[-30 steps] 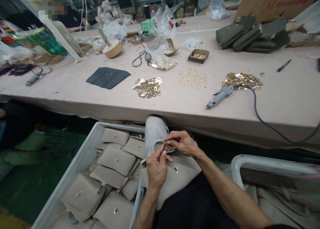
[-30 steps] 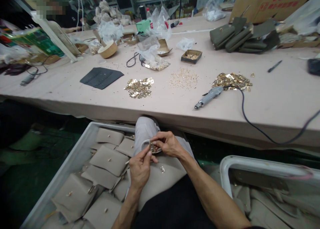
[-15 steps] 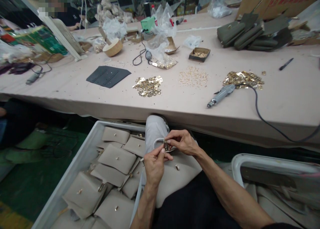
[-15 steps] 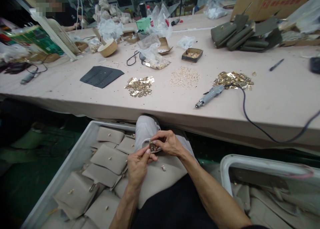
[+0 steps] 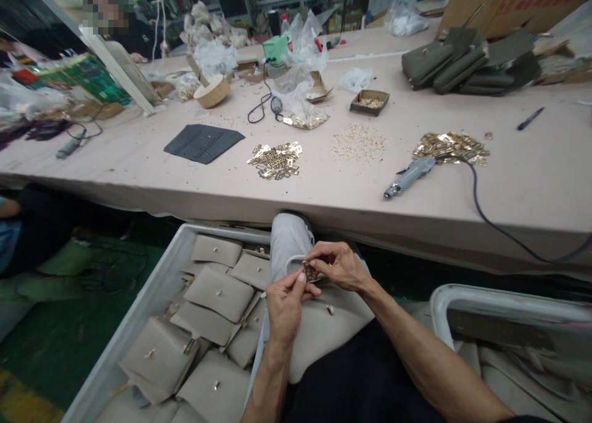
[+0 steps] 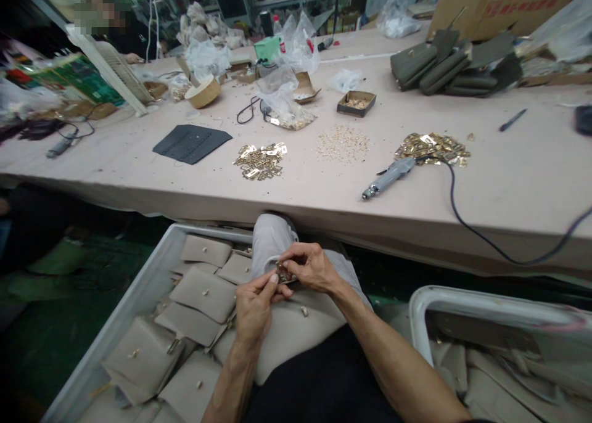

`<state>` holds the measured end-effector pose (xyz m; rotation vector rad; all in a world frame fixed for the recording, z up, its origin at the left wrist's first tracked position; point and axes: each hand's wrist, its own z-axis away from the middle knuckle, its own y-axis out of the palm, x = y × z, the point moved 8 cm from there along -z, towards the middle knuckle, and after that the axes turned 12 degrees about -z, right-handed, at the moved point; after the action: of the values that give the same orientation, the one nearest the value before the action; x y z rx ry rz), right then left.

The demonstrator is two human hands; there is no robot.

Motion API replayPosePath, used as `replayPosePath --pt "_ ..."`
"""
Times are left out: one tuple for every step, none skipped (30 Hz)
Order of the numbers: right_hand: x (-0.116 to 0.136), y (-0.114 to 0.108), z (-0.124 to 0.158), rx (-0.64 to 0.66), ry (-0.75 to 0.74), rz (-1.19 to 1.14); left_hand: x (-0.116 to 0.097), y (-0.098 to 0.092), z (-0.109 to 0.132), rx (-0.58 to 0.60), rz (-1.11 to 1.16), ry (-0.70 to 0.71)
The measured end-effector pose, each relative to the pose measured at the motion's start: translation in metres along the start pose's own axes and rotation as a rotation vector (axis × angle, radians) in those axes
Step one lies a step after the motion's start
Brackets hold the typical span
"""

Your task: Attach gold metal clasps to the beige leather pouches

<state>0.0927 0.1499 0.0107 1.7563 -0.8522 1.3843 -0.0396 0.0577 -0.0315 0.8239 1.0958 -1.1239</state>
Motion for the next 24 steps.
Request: replayPosePath --pt "0.000 0.000 0.000 -0.004 -0.005 0.009 -0.001 0.000 0.000 -0.006 -0.008 0.007" --pt "0.001 0.000 0.001 -0.006 -0.008 0.016 -0.001 -0.001 0.001 -0.016 -0.020 0.011" --pt "0.001 0.001 0.001 -0.006 -0.011 0.021 -0.001 -0.002 0.001 -0.029 -0.030 0.013" --pt "0.002 0.001 0.001 -0.005 -0.015 0.024 -0.001 -0.003 0.001 -0.043 -0.035 0.012" --pt "0.003 0.002 0.001 -0.002 -0.020 0.025 -0.001 -0.004 0.001 -0.057 -0.035 0.011" --pt "0.004 0.003 0.001 -0.001 -0.026 0.025 -0.001 -0.004 0.001 -0.066 -0.032 0.009" --pt "0.005 0.003 0.002 -0.001 -0.034 0.024 -0.001 -0.004 0.001 -0.073 -0.027 0.008" --pt "0.005 0.004 0.002 -0.001 -0.044 0.026 -0.001 -0.004 0.001 -0.075 -0.021 0.007" --pt "0.006 0.004 0.002 -0.003 -0.059 0.031 -0.001 -0.004 0.002 -0.079 -0.012 0.008" --pt "0.007 0.004 0.003 -0.008 -0.077 0.041 -0.001 -0.004 0.002 -0.080 0.000 0.008" --pt "0.008 0.004 0.003 -0.011 -0.094 0.052 -0.001 -0.004 0.002 -0.082 0.012 0.007" --pt "0.009 0.003 0.004 -0.016 -0.110 0.062 -0.001 -0.004 0.002 -0.083 0.026 0.004" --pt "0.010 0.003 0.004 -0.018 -0.122 0.070 0.000 -0.004 0.002 -0.082 0.038 0.000" --pt "0.010 0.003 0.005 -0.020 -0.133 0.073 -0.001 -0.003 0.002 -0.084 0.048 -0.003" --pt "0.011 0.003 0.005 -0.021 -0.142 0.076 -0.001 -0.003 0.002 -0.086 0.055 -0.008" --pt "0.012 0.003 0.005 -0.019 -0.150 0.078 -0.001 -0.003 0.002 -0.088 0.059 -0.013" --pt "0.012 0.004 0.005 -0.018 -0.158 0.082 -0.001 -0.004 0.002 -0.094 0.060 -0.017" --pt "0.013 0.004 0.005 -0.018 -0.165 0.086 -0.001 -0.004 0.002 -0.098 0.060 -0.022" --pt "0.014 0.004 0.004 -0.019 -0.174 0.088 -0.001 -0.004 0.001 -0.103 0.060 -0.026" --pt "0.015 0.003 0.004 -0.022 -0.185 0.089 -0.001 -0.003 0.001 -0.104 0.060 -0.030" --pt "0.015 0.003 0.004 -0.022 -0.195 0.088 -0.001 -0.003 0.000 -0.103 0.062 -0.034" --pt "0.016 0.003 0.003 -0.023 -0.202 0.087 -0.001 -0.003 0.000 -0.102 0.062 -0.036" --pt "0.015 0.003 0.003 -0.023 -0.208 0.086 -0.001 -0.003 -0.001 -0.099 0.061 -0.038" --pt "0.015 0.002 0.002 -0.021 -0.209 0.086 -0.001 -0.002 -0.002 -0.096 0.058 -0.039"
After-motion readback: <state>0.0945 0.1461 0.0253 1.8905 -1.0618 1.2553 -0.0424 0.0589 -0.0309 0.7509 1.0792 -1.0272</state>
